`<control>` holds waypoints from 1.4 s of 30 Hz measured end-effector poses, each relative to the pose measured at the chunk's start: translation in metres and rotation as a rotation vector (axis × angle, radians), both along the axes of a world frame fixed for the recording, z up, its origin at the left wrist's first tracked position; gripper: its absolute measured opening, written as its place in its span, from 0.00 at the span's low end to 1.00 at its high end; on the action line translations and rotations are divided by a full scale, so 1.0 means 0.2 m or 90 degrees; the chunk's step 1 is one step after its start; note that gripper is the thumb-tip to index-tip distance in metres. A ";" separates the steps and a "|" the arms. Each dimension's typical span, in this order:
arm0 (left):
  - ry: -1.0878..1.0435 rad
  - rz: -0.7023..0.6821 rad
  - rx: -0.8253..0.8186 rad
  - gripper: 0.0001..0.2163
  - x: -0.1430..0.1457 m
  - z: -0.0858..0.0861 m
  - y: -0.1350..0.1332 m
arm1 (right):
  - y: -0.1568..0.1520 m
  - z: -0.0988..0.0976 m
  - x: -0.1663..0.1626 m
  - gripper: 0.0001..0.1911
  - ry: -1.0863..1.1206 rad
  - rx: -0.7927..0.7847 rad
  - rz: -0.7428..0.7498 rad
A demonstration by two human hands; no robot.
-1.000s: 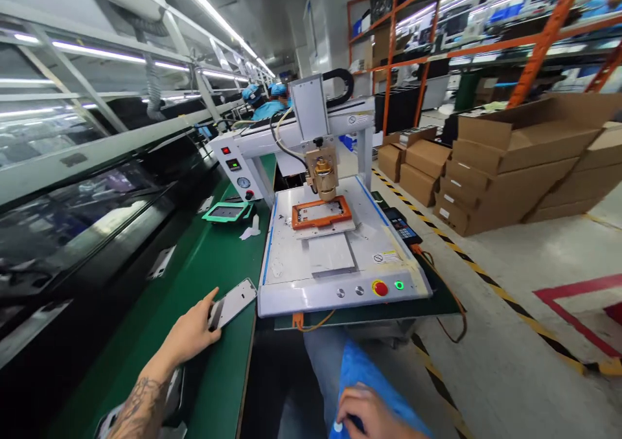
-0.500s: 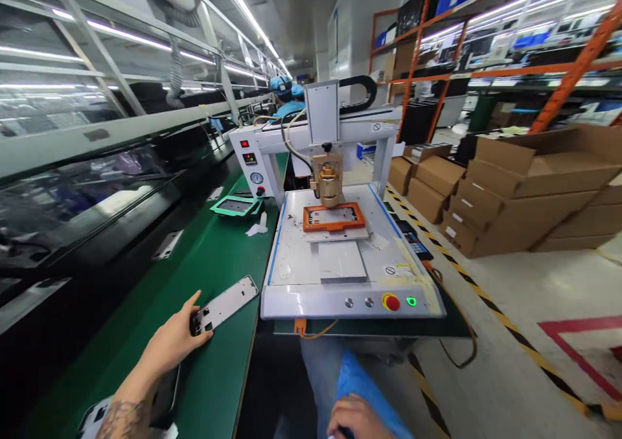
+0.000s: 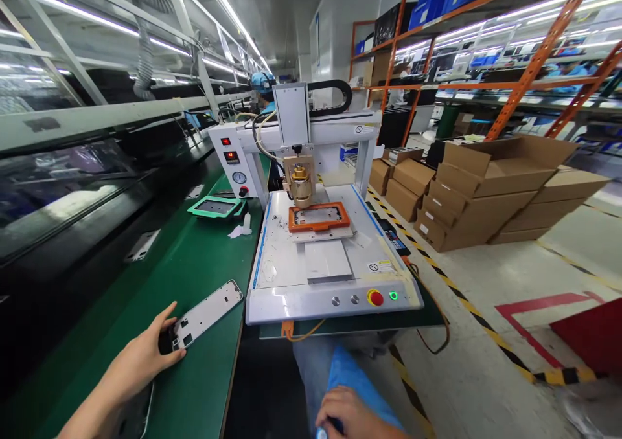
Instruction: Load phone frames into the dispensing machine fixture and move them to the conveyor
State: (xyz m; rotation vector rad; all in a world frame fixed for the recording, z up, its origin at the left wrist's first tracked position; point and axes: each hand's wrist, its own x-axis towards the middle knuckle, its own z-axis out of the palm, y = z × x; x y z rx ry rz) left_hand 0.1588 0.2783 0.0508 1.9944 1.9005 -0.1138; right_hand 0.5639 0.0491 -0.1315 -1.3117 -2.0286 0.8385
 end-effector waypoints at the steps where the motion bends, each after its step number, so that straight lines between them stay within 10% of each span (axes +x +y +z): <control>1: -0.001 -0.001 0.001 0.43 0.00 0.00 0.00 | 0.01 0.03 0.02 0.12 0.014 0.034 0.005; 13: 0.028 -0.009 -0.001 0.42 0.02 0.01 -0.02 | 0.35 0.63 0.35 0.14 -0.001 0.403 -0.031; 20: 0.033 -0.014 -0.002 0.43 0.03 0.02 -0.02 | 0.51 0.75 0.48 0.12 -0.068 0.446 -0.097; 29: 0.037 -0.022 0.002 0.43 -0.02 -0.02 0.00 | 1.01 0.97 0.63 0.08 -0.201 0.409 -0.412; 35: 0.042 -0.026 0.008 0.43 -0.02 -0.04 0.01 | 1.33 1.02 0.65 0.18 -0.303 0.346 -0.392; 42: 0.022 -0.025 0.046 0.46 -0.03 -0.07 0.01 | 1.14 1.02 0.64 0.24 -0.426 0.344 -0.199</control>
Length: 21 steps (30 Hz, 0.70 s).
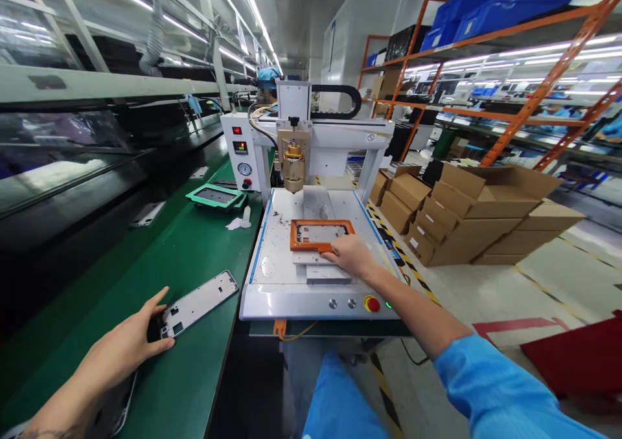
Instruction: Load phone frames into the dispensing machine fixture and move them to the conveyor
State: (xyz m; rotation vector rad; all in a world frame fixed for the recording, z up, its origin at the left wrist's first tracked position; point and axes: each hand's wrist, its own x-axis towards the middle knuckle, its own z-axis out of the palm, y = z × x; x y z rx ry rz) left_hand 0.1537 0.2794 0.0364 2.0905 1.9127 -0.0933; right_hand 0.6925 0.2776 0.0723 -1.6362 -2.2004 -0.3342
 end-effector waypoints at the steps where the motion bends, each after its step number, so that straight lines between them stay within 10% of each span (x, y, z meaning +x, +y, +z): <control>1: -0.004 0.003 0.004 0.45 0.00 0.00 0.00 | -0.03 -0.01 -0.01 0.24 -0.014 -0.001 0.015; 12: 0.004 0.000 -0.001 0.46 0.01 0.03 -0.01 | 0.29 0.34 0.03 0.11 0.071 0.110 -0.098; 21: 0.040 -0.040 0.058 0.39 0.14 0.07 -0.04 | 0.30 0.23 0.10 0.31 0.033 -0.224 0.041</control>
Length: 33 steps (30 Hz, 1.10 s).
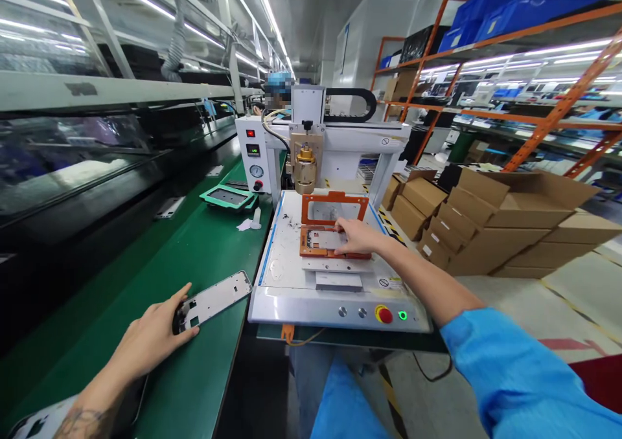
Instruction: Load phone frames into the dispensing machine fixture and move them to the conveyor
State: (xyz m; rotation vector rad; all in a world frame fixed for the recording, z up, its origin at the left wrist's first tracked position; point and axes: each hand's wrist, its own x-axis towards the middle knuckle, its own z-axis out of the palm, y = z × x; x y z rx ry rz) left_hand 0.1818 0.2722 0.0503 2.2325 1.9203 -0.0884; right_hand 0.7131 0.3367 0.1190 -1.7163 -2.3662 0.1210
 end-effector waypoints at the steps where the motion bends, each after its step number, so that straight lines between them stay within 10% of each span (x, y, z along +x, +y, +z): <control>1: -0.018 0.004 0.011 0.39 0.01 0.00 0.00 | 0.02 0.00 0.01 0.31 0.009 -0.012 0.009; 8: -0.116 0.039 0.094 0.41 -0.09 0.10 -0.10 | 0.00 0.16 -0.02 0.28 0.055 0.074 0.030; 17: -0.160 0.065 0.119 0.39 -0.31 0.19 -0.61 | 0.10 -0.06 -1.51 0.31 -0.064 -0.014 0.302; 25: -0.236 -0.201 0.272 0.43 0.08 -0.03 -0.83 | 0.20 -0.12 -2.08 0.33 -0.054 -0.042 0.345; 29: -0.223 -0.270 0.360 0.46 0.14 -0.18 -0.88 | 0.12 0.04 -2.15 0.38 -0.027 -0.040 0.396; 33: -0.243 -0.167 0.408 0.33 0.05 -0.18 -0.86 | -0.18 0.00 -1.80 0.58 -0.053 -0.197 0.579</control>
